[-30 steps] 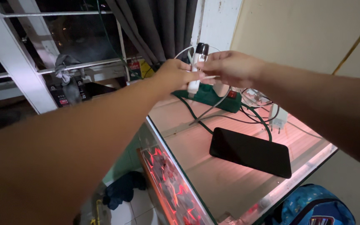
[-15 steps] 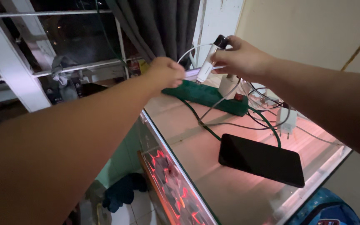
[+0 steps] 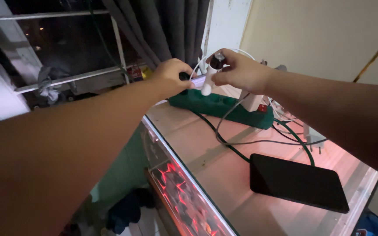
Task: The person plugs multiple chargers and a cylindrical device into a green power strip on a glass-topped cabinet, then connects a charging cable to a smartphone and places it on the cabinet. The person also handles a remote control near the window.
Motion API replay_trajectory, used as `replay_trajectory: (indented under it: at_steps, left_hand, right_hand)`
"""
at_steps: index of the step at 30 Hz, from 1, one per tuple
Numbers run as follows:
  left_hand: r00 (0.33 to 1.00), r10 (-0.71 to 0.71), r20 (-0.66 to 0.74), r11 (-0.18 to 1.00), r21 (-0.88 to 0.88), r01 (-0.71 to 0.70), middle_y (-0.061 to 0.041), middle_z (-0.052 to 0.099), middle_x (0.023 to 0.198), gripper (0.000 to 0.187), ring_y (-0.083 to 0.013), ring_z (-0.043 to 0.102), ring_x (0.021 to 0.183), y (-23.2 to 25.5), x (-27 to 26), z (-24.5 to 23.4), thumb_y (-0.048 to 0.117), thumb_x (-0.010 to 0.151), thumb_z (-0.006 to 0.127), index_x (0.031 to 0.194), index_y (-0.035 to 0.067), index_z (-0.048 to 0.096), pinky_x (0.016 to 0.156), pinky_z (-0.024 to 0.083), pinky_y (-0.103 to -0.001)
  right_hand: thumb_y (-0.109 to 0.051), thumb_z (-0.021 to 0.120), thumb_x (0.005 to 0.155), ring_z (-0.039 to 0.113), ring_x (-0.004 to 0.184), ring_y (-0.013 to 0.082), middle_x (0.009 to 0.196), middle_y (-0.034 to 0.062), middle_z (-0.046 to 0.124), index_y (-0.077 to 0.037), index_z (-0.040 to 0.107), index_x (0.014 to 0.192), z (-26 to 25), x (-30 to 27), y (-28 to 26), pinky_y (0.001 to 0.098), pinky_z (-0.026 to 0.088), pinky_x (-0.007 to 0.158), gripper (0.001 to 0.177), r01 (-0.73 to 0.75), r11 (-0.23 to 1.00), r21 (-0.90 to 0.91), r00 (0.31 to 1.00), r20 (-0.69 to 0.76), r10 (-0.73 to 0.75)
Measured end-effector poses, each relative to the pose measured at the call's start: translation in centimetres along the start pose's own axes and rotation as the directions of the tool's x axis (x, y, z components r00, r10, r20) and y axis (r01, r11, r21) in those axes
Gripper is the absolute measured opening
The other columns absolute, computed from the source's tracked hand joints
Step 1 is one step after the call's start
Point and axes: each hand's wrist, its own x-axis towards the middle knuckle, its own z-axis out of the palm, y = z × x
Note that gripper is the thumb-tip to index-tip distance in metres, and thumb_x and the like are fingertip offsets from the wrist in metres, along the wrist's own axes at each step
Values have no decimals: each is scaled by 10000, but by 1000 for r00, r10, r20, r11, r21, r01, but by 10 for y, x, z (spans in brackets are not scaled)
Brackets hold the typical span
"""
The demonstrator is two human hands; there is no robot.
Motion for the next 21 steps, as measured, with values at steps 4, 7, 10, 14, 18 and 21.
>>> replay_trajectory:
  at_steps: [4,7,10,14,18,21]
  left_hand:
    - [985,-112,131,970,-202,137,-111,769,906,177,-246,752,849,-13,18,7,239,894,711,972,86,752,770,561,-365]
    - [954,-265,138,950,-131,283,-133,752,846,184,-248,723,766,-20,29,10,237,934,680,985,77,754,713,542,-370]
    - [913,-385,134,911,-107,399,-128,744,812,194,-227,723,739,-26,38,12,256,906,707,969,79,754,687,543,-358]
    - [955,-279,100,933,-208,294,-100,750,762,199,-208,730,688,-35,39,15,252,926,695,955,65,757,646,545,-341]
    - [975,-223,1,950,-223,217,-107,745,754,215,-210,723,666,-41,33,23,252,930,717,930,40,752,623,534,-342]
    - [979,-190,-68,960,-223,171,-134,728,751,228,-218,719,657,-44,30,28,252,931,731,923,26,751,616,528,-349]
  right_hand:
    - [-106,717,815,704,1087,206,1203,86,650,-15,550,1313,3,15,10,311,607,955,533,-54,971,232,997,-39,65]
    - [-107,725,808,724,1087,235,1204,151,647,23,539,1258,10,27,18,333,598,914,504,-115,926,360,987,-67,148]
    - [-189,731,883,740,1020,247,1146,182,665,70,539,1205,21,41,23,338,664,867,455,-183,931,316,961,-143,238]
    - [-245,771,887,759,900,253,1053,177,701,76,554,1186,27,52,34,336,660,801,490,-300,938,176,909,-244,337]
    - [-272,732,896,780,890,215,1057,149,736,60,615,1185,27,59,46,313,643,781,456,-273,930,245,912,-242,331]
    - [-285,737,893,786,895,221,1074,156,730,58,591,1196,29,60,51,314,632,787,481,-243,932,271,915,-255,313]
